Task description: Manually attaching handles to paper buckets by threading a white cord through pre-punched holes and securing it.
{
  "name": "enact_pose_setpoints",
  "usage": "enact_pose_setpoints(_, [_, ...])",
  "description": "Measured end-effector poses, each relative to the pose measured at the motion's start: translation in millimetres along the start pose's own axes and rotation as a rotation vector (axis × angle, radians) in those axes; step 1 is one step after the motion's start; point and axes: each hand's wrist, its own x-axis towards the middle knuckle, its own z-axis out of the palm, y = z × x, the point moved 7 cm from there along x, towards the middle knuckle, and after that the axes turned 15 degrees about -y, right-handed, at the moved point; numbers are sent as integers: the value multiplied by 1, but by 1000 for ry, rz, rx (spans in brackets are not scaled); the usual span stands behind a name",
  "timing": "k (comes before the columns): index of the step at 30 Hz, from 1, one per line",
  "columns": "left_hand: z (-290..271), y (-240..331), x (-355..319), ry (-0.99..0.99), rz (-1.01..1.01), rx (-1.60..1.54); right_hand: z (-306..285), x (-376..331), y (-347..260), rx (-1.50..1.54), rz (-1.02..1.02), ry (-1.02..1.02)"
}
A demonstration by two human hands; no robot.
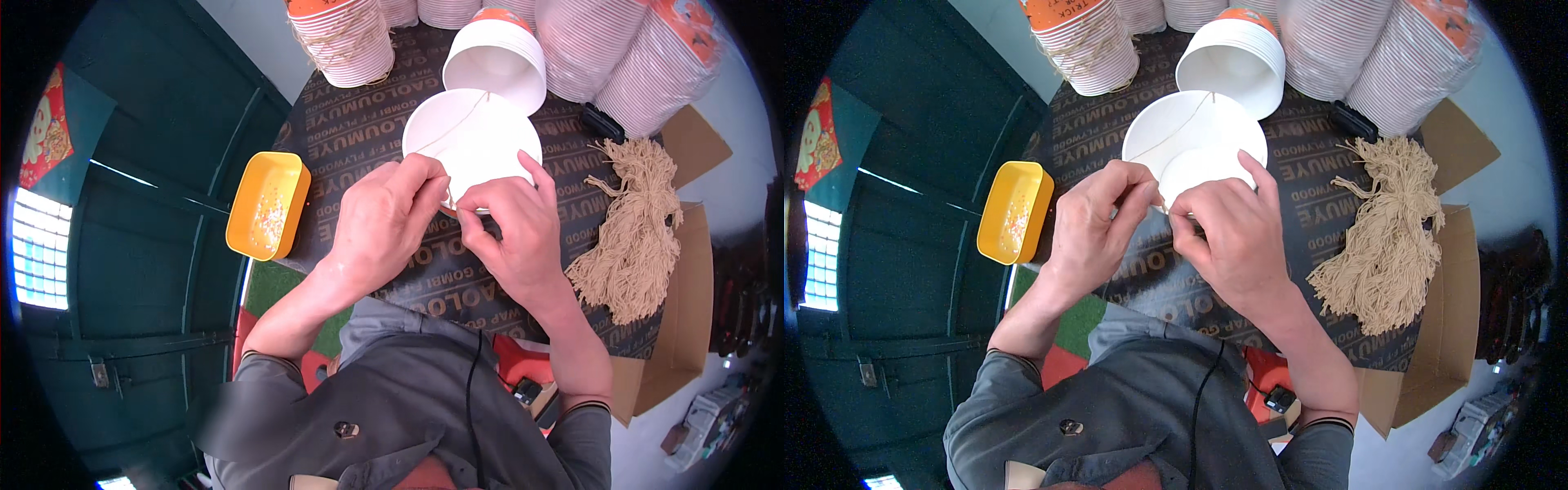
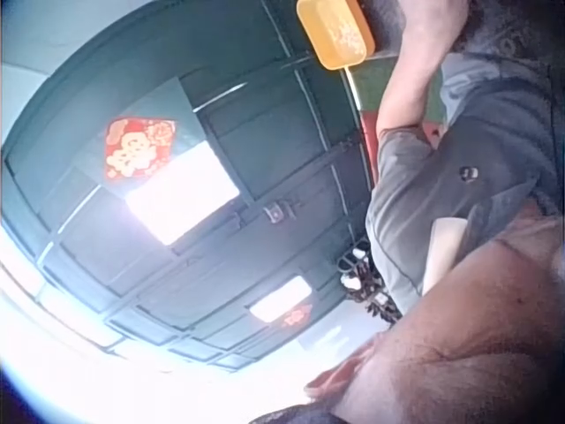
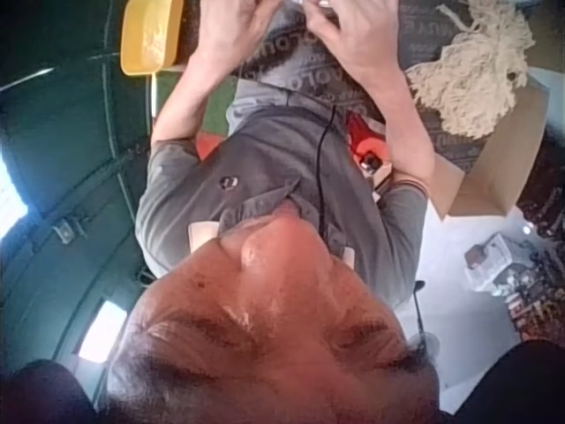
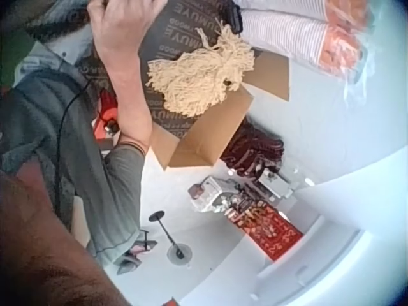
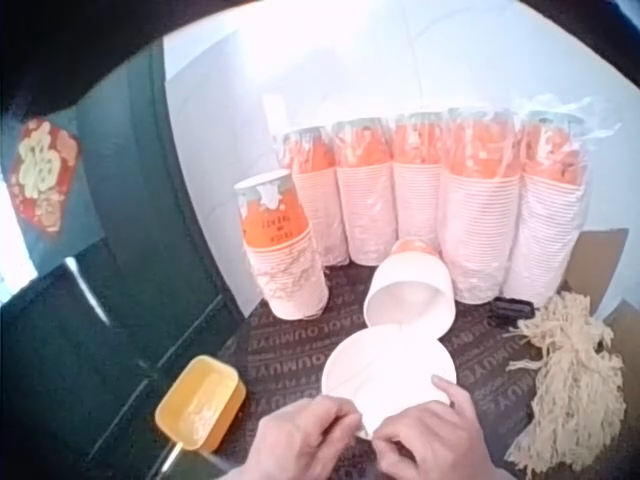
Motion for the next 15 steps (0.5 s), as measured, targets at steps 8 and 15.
enact_pose_setpoints(8, [4, 1, 1, 40, 14, 174, -4, 5, 0, -65, -55, -1])
enact_pose_setpoints(15, [4, 9, 1, 35, 47, 129, -6, 1, 4, 40, 7, -66])
